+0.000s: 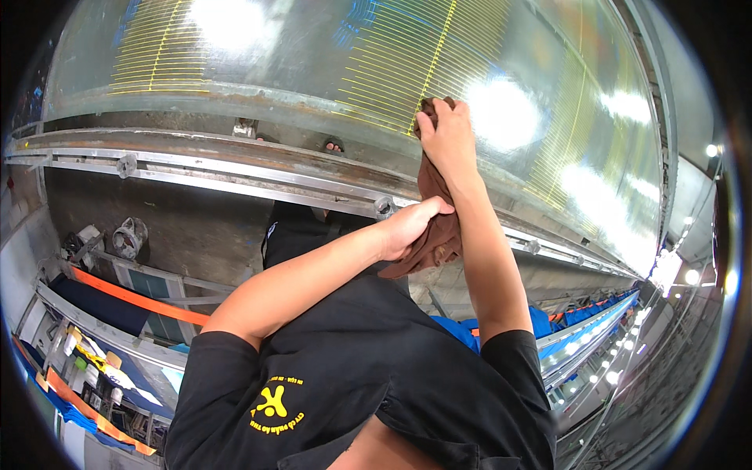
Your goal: The person wipes a large curved glass surface with a brown cloth, moving methodically across the surface. The person then walks to a workbench area where other people are working.
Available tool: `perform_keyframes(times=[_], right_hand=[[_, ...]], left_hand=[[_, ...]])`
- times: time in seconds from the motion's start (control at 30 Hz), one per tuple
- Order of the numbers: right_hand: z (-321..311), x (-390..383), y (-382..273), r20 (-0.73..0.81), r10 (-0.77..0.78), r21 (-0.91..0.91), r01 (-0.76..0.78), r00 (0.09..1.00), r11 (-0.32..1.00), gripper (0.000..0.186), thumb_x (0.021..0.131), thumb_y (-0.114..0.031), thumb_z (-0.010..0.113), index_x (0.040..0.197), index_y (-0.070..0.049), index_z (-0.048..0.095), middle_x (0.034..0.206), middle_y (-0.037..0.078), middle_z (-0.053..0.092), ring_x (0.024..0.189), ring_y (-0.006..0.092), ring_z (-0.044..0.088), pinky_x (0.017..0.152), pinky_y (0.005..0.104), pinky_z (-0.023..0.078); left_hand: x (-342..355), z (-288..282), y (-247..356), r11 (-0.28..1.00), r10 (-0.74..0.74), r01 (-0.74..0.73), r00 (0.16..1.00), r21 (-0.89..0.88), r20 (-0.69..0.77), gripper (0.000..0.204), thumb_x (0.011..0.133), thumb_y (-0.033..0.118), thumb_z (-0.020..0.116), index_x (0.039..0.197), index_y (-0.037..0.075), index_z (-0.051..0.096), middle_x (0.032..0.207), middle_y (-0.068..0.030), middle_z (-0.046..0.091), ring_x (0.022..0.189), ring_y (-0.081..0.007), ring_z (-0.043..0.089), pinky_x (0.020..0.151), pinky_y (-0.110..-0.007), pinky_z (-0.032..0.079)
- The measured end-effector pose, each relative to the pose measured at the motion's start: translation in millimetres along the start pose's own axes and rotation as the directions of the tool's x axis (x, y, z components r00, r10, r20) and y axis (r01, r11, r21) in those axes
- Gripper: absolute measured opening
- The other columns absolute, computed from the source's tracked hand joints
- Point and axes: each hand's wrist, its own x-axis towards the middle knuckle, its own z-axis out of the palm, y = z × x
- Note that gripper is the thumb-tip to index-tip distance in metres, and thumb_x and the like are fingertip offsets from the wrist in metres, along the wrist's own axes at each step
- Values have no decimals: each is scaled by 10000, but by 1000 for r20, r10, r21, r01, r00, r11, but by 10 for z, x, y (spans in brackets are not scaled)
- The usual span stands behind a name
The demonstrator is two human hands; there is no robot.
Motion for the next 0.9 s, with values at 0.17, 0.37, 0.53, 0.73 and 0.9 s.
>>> perform_keyframes(times=[0.17,0.37,0.53,0.73,0.9], right_hand=[[40,42,-55,72,107,6,-108,992,994,337,889,-254,775,1175,-92,698,1105,218,650,1014,401,657,874,479,538],[-30,19,-86,58,88,-86,-83,994,993,316,888,-235,767,1164,-103,686,1106,193,613,992,384,658,824,484,545],[124,-110,-160,49,-131,-230,139,990,963,313,917,-214,724,1182,-61,656,1080,214,572,961,395,618,813,485,527],[119,-115,-73,103,-191,-146,205,976,968,352,888,-106,700,1231,-50,646,1096,217,557,952,394,626,769,494,553],[205,-54,-12,51,-201,-206,207,978,956,352,838,-29,676,1187,-72,683,1088,214,555,952,399,643,788,496,580]], left_hand=[[-68,7,24,999,37,-37,998,2,-44,400,1042,307,439,1198,12,659,1051,-115,747,846,-231,715,737,-377,575],[-93,57,16,999,30,-28,995,26,-97,428,1049,271,439,1308,-18,619,1328,-110,677,1234,-221,638,1046,-372,508],[-146,14,19,997,32,-27,997,68,-73,414,1036,303,439,1254,6,629,1170,-107,722,991,-212,699,818,-351,548],[-122,30,32,997,-8,6,999,81,34,368,1025,326,438,1088,43,666,902,-101,721,693,-197,656,588,-337,494],[-9,12,118,995,-52,61,992,76,-115,385,999,356,438,978,49,669,765,-96,679,588,-203,603,505,-349,446]])
